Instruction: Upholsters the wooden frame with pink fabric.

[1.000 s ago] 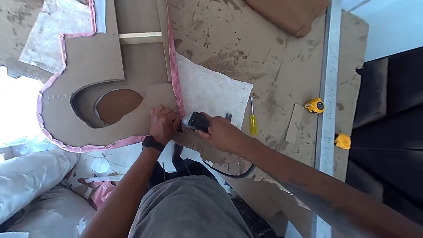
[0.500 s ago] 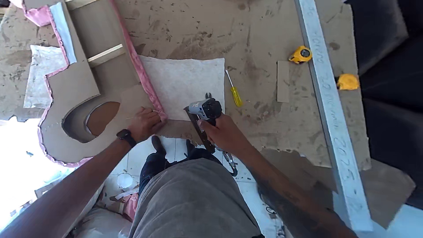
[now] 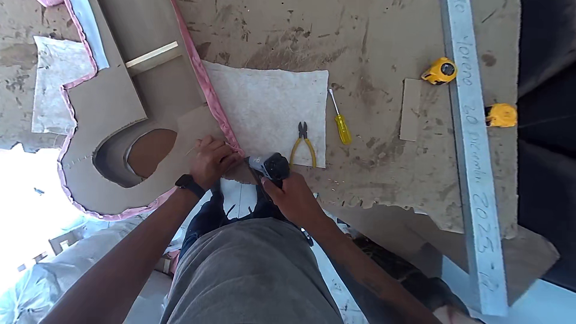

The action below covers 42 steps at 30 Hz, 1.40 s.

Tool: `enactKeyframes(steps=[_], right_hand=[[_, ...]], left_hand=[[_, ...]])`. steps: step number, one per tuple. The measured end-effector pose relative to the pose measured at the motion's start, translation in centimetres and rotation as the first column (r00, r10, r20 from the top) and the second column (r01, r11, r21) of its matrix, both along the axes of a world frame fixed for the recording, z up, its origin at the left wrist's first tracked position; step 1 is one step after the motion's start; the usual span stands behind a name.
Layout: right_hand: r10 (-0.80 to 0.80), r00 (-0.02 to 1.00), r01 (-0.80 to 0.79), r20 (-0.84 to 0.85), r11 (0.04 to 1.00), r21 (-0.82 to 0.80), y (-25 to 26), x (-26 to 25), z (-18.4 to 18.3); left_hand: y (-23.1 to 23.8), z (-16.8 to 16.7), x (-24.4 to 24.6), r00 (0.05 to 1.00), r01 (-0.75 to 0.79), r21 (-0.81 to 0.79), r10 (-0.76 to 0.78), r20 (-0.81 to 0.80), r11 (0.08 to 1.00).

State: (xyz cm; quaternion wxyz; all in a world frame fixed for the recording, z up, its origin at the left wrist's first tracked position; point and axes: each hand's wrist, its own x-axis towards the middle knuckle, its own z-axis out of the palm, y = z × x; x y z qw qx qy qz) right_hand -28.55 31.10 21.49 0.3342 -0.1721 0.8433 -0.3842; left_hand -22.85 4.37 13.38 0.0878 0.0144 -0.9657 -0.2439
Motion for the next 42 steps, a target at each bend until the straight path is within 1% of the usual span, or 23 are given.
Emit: enactKeyframes(steps=[2,5,8,17,21,25,28,29,30,31,32,34,36,38,39,40,42], right_hand=[[-0.012,0.999,0.013,-0.044,1.0,0.017,-0.7,0.6,-0.3],[-0.021,0.993,0.027,-0.115,0.999,0.045,-1.3,1.2,-0.1],[-0.015,0.988,0.024,-0.152,0.998,0.058,-2.1,1.2,0.2],[0.042,0.986,-0.016,-0.16,0.986,0.163,-3.3,1.2,0.9],[0.069,0.982,-0.025,-0.174,0.97,0.241,-4.4,1.6,1.2],[0.044,0.982,0.003,-0.185,0.969,0.247,-4.7,1.7,1.4],[0.057,0.977,-0.005,-0.205,0.97,0.242,-4.4,2.2,1.9],[0.057,0.976,-0.007,-0.211,0.973,0.232,-4.4,2.1,1.9],[0.058,0.976,-0.012,-0.209,0.976,0.216,-4.3,1.8,1.9],[0.057,0.979,-0.018,-0.195,0.98,0.198,-4.2,1.5,1.7],[0.051,0.984,-0.02,-0.173,0.984,0.175,-3.9,1.1,1.5],[0.049,0.992,-0.033,-0.117,0.99,0.136,-3.5,0.3,1.0],[0.035,0.997,-0.029,-0.067,0.995,0.097,-3.5,0.0,0.9],[0.038,0.997,-0.032,-0.064,0.995,0.099,-3.4,-0.2,1.4],[0.05,0.996,-0.041,-0.08,0.993,0.107,-3.4,-0.4,1.5],[0.06,0.993,-0.049,-0.098,0.993,0.111,-3.4,-0.4,1.5],[0.062,0.992,-0.05,-0.109,0.993,0.105,-3.4,-0.2,1.1]], left_hand=[[-0.3,0.2,-0.2,0.999,-0.04,0.019,0.039,0.023,0.999],[-0.5,0.1,-0.3,0.999,-0.011,0.032,0.009,0.05,0.999],[-0.6,0.2,-0.6,0.998,-0.001,0.046,-0.002,0.058,0.999],[-0.8,0.2,-0.9,0.997,-0.008,0.067,0.003,0.076,0.998],[-0.8,0.2,-1.0,0.996,-0.012,0.082,0.005,0.088,0.997],[-0.8,-0.1,-1.3,0.998,-0.016,0.085,0.011,0.064,0.996],[-1.0,0.4,-0.6,0.997,0.015,0.133,-0.025,0.079,0.991],[-1.3,0.9,-0.5,0.994,0.029,0.143,-0.043,0.097,0.989],[-1.7,1.8,-0.3,0.987,0.041,0.126,-0.06,0.148,0.991],[-1.9,2.9,0.1,0.971,0.061,0.063,-0.074,0.228,0.996],[-1.8,3.9,0.4,0.939,0.098,-0.02,-0.086,0.334,0.995],[-1.0,5.4,0.4,0.845,0.204,-0.17,-0.087,0.527,0.964],[-0.4,6.0,-0.7,0.771,0.324,-0.253,-0.1,0.629,0.911],[-0.4,5.8,-2.4,0.725,0.451,-0.269,-0.173,0.666,0.851],[-0.6,5.7,-3.0,0.717,0.486,-0.257,-0.213,0.664,0.835],[-0.8,5.8,-3.1,0.728,0.486,-0.245,-0.233,0.644,0.839],[-1.0,6.0,-2.4,0.789,0.409,-0.214,-0.226,0.571,0.887]])
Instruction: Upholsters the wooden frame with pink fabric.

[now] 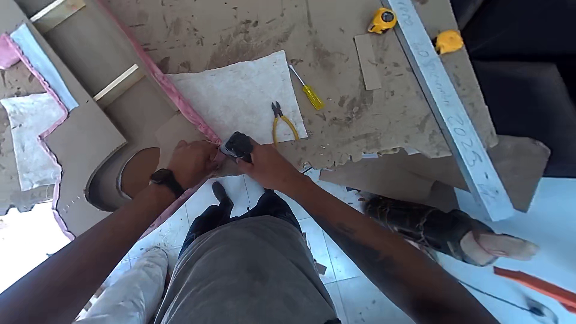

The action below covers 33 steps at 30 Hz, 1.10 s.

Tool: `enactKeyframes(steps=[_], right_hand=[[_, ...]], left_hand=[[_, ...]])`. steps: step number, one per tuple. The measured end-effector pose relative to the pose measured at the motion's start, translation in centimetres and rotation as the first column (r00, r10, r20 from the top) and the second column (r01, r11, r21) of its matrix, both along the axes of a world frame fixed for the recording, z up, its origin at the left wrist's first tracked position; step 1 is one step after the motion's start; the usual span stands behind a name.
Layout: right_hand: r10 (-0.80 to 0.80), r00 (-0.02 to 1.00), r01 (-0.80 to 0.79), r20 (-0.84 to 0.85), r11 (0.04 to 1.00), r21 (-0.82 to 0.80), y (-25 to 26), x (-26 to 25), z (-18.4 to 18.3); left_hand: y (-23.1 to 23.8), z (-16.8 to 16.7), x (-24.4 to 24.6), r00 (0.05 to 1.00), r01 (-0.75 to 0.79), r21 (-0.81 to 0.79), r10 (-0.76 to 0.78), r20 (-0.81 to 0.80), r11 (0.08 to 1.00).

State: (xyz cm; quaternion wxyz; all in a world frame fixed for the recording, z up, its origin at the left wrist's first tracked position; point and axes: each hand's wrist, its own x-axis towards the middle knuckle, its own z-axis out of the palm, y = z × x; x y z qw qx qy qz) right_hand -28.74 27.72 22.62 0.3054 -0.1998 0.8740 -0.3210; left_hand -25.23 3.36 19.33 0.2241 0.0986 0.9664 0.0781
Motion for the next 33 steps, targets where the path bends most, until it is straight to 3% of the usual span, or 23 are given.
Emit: enactKeyframes(steps=[3,6,9,11,14,19,24,33], right_hand=[[-0.025,0.999,0.026,0.028,0.999,-0.039,0.2,0.3,-0.4],[-0.022,0.999,0.024,0.031,0.998,-0.056,0.4,0.3,-0.8],[-0.02,0.999,0.022,0.029,0.998,-0.054,0.5,0.3,-0.9],[-0.012,1.0,0.012,0.013,0.999,-0.039,0.2,0.2,-0.7],[-0.003,1.0,0.003,0.03,1.0,-0.002,-0.1,0.6,-0.3],[-0.068,0.997,0.071,0.038,0.993,-0.091,0.5,1.0,-0.2],[-0.143,0.989,0.145,0.026,0.982,-0.122,1.0,2.7,-1.3],[-0.053,0.999,0.052,0.007,0.995,0.08,-1.4,3.0,0.0]], left_hand=[[0.4,-0.2,1.1,0.996,-0.089,0.015,0.089,0.007,0.996],[0.1,-0.5,0.6,0.998,0.015,-0.011,-0.014,0.066,1.0],[-1.7,-1.8,-0.1,0.993,0.108,0.264,-0.114,0.005,0.959],[-2.8,-2.5,0.2,0.997,0.041,0.445,-0.01,-0.072,0.894],[-2.6,-2.8,1.1,0.986,-0.069,0.539,0.141,-0.094,0.84],[-2.2,-3.0,2.8,0.941,-0.201,0.509,0.31,-0.138,0.837],[-2.3,-3.8,4.1,0.835,-0.398,0.417,0.511,-0.205,0.817],[-3.4,-4.1,3.3,0.846,-0.4,0.417,0.504,-0.175,0.816]])
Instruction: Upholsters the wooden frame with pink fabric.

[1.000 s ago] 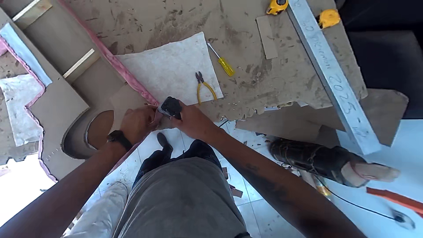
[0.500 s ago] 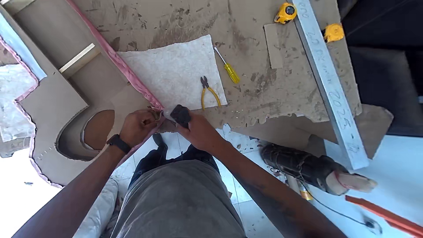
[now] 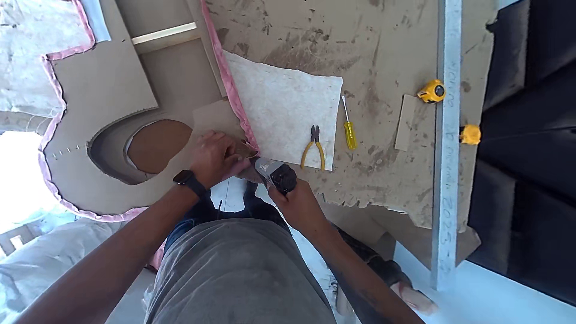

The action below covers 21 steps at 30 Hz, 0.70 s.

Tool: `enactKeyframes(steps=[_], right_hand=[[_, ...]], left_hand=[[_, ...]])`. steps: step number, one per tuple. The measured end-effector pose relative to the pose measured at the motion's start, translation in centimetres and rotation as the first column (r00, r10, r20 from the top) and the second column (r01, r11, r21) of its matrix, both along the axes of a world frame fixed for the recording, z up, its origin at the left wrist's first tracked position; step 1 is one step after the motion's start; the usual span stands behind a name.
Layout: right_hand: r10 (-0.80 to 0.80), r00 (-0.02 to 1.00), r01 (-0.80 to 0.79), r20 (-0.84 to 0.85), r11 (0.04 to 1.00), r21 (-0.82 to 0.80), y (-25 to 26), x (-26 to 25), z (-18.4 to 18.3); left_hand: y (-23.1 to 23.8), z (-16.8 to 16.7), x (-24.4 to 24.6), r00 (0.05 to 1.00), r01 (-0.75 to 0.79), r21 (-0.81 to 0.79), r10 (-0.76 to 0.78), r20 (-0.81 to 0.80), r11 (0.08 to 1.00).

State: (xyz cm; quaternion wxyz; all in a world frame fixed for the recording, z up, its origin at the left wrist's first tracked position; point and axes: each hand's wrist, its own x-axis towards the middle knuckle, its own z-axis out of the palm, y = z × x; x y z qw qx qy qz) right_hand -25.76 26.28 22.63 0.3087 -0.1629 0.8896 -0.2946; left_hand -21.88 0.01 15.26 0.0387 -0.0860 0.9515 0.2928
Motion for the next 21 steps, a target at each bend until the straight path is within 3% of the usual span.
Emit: enactKeyframes(steps=[12,21], right_hand=[[-0.003,1.0,0.005,-0.02,0.993,0.115,-2.3,2.2,1.4],[0.024,1.0,-0.024,-0.006,0.994,0.111,-3.8,4.8,1.4]], left_hand=[[-0.3,0.4,-0.6,0.998,0.033,0.017,-0.033,0.06,0.999],[-0.5,0.9,-1.2,0.991,0.071,-0.009,-0.07,0.116,0.997]])
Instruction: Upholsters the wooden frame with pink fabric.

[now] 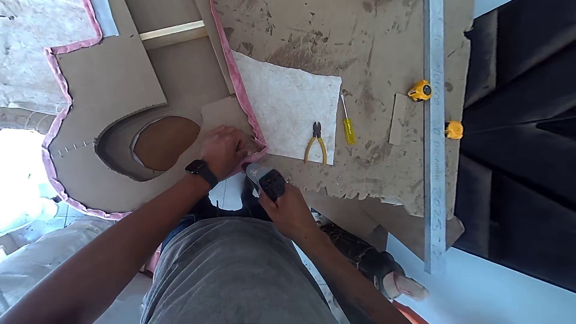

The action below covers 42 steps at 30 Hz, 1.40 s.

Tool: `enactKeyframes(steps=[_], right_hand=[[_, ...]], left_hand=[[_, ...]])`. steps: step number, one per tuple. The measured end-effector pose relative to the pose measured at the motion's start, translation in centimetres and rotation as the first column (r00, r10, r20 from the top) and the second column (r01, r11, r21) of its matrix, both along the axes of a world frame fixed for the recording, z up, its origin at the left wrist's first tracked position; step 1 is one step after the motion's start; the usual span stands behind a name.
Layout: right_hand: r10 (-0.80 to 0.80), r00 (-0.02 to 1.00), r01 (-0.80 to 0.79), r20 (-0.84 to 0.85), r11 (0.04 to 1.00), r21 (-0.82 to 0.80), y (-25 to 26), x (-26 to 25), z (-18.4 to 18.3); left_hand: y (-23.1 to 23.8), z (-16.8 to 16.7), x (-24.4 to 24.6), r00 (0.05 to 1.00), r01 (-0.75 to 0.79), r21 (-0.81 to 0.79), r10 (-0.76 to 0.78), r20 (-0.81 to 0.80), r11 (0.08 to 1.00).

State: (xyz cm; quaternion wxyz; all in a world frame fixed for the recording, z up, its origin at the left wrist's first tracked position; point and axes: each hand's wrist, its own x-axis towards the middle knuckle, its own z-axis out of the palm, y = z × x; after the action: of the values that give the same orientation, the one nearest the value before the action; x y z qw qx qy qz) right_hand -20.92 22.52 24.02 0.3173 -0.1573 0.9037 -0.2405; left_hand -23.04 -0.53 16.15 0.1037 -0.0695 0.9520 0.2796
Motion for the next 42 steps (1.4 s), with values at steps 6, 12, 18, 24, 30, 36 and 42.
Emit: enactKeyframes(steps=[6,12,18,24,30,36,42], right_hand=[[-0.198,0.947,0.246,0.251,0.953,-0.177,4.5,-2.7,1.4],[-0.626,0.701,0.711,0.342,0.577,-0.402,22.4,-14.3,-2.6],[-0.572,0.779,0.613,-0.257,0.781,0.119,31.1,-21.2,-1.3],[-0.031,0.926,-0.097,-0.375,0.944,-0.316,2.9,-12.1,0.5],[0.299,0.926,-0.377,-0.232,0.779,-0.5,-11.5,-3.0,1.5],[0.295,0.948,-0.214,-0.119,0.316,-0.924,-15.1,-0.1,16.7],[0.041,0.955,-0.291,-0.295,0.339,-0.895,-11.3,-4.2,24.0]], left_hand=[[-4.1,1.8,2.8,0.973,-0.086,0.352,0.155,-0.172,0.932],[-12.5,2.6,24.2,0.261,-0.769,0.463,0.878,-0.401,0.44],[-10.1,-2.9,27.2,-0.075,-0.445,0.764,0.87,0.487,-0.467],[-9.6,1.4,24.6,-0.009,-0.171,0.879,0.893,0.451,-0.445],[-9.1,16.0,25.3,0.091,-0.178,0.983,0.993,0.071,-0.054],[-8.6,28.9,18.9,0.303,-0.114,0.713,0.707,-0.638,0.692],[-2.4,18.4,7.1,0.574,0.18,0.625,0.435,-0.694,0.76]])
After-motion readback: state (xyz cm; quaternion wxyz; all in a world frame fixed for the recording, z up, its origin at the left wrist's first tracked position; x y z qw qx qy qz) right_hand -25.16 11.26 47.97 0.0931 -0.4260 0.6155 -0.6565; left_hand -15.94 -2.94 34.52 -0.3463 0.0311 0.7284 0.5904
